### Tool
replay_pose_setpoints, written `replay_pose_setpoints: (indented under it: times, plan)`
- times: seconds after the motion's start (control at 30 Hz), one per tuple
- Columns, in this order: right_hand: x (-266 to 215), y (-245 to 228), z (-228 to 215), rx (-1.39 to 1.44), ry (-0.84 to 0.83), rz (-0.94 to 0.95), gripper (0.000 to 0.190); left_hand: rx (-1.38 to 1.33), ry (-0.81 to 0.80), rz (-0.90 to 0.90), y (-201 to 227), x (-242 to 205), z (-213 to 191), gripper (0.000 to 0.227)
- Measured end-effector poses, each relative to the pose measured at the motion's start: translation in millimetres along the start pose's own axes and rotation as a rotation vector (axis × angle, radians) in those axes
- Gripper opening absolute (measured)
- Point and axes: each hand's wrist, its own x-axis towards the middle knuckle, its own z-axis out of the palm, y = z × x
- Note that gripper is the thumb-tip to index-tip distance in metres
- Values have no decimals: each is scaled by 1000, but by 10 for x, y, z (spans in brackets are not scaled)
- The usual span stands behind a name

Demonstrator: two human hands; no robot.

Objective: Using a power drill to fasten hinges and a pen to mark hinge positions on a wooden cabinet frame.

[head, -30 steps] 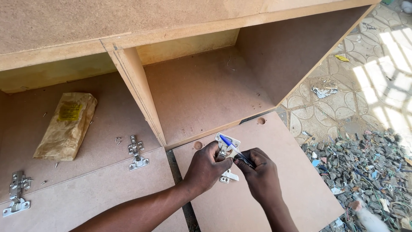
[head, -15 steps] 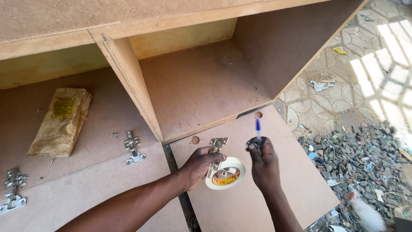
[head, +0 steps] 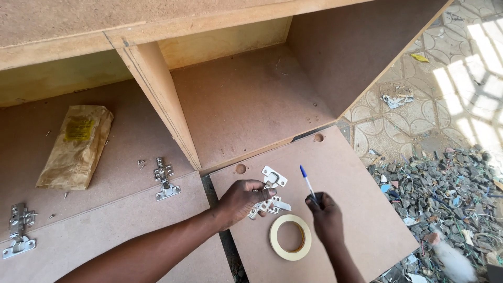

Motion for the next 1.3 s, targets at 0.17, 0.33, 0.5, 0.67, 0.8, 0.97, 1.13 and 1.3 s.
replay_pose_setpoints:
  times: [0.17,0.33,0.5,0.67,0.8,0.97,1.13,1.3]
  plan:
    - [-142,-593,-314,479,-199,-44,8,186,-44,-185,241,-316,105,34]
    - [-437,-1065,-412,414,-398,-100,32,334,-132,-246,313,-600,50,43]
    - [-611,-1160,-373,239,-527,-142,6,359,-86,-140,252,-670,2,50]
    - [-712,-1320,-343,44,-519,-178,5,546,-110,-115,351,-694,103,61]
    - [-781,-1408,-305,-76,-507,-128,5,616,-160,-43,416,-759,197,68]
    - [-892,-1540,-275,-297,-413,-188,7,652,-165,-29,382,-746,184,62]
    - [-942,-1562,-252,-368,-348,-260,10,622,-166,-15,420,-757,202,61]
    - [-987,-1559,-212,-399,-279,-329,10,656,-163,-11,407,-765,190,63]
